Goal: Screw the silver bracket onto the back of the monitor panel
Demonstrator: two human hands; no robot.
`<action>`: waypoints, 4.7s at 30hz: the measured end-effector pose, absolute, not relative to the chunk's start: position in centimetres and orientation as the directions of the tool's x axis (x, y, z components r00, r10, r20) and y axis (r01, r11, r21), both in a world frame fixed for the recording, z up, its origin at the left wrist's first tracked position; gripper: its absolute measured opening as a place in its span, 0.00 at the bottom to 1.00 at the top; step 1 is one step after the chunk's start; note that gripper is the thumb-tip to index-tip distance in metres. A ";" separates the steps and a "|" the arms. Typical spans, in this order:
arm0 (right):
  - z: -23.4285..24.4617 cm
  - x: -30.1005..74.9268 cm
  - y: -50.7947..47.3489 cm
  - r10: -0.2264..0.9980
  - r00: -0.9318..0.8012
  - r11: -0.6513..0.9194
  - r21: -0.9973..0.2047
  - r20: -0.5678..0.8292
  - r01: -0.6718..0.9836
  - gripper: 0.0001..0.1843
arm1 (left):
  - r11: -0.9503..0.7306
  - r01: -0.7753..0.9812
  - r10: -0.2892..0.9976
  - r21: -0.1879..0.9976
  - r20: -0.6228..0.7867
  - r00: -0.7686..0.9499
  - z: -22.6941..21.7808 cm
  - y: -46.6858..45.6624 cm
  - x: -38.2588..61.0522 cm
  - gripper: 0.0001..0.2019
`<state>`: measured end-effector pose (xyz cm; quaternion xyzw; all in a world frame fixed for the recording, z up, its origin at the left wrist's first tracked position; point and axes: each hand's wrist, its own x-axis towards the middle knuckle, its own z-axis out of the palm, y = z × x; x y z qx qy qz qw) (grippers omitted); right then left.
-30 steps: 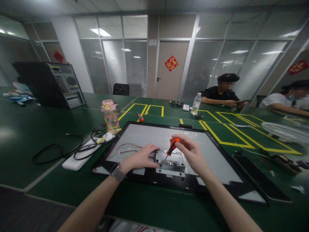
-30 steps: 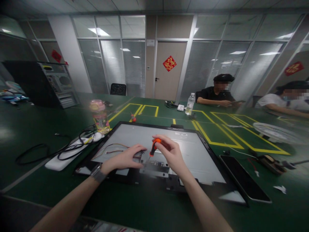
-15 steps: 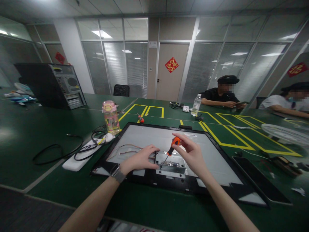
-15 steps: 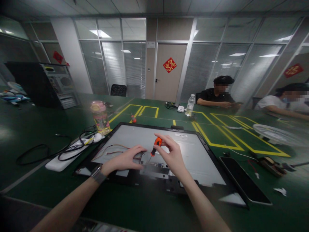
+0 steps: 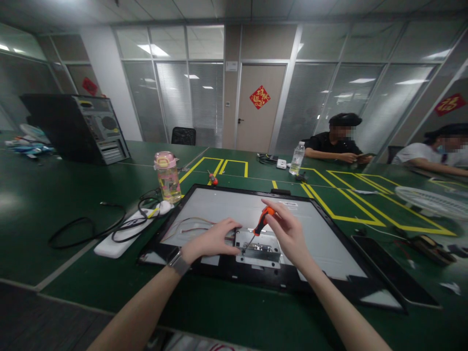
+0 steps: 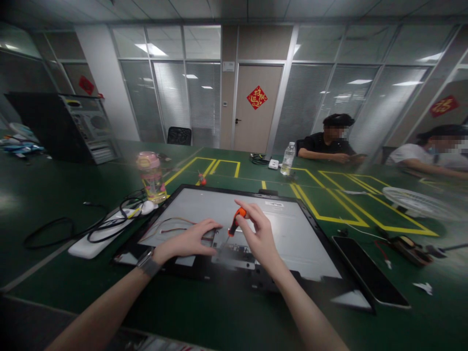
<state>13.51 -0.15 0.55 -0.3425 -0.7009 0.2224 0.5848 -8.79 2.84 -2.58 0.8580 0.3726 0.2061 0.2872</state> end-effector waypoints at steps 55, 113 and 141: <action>0.5 13.6 0.0 0.864 -0.212 0.425 -0.888 0.456 -0.175 0.16 | -0.571 0.518 0.750 0.638 0.148 0.645 -2.7 3.0 -8.8 0.30; 1.0 13.3 -0.6 0.792 -0.229 0.592 -0.803 0.566 0.061 0.19 | -0.579 0.513 0.747 0.634 0.161 0.645 -2.9 3.0 -9.0 0.32; 1.3 14.0 -1.4 0.768 -0.239 0.639 -0.739 0.595 0.215 0.18 | -0.557 0.514 0.756 0.652 0.143 0.638 -2.7 2.8 -8.9 0.33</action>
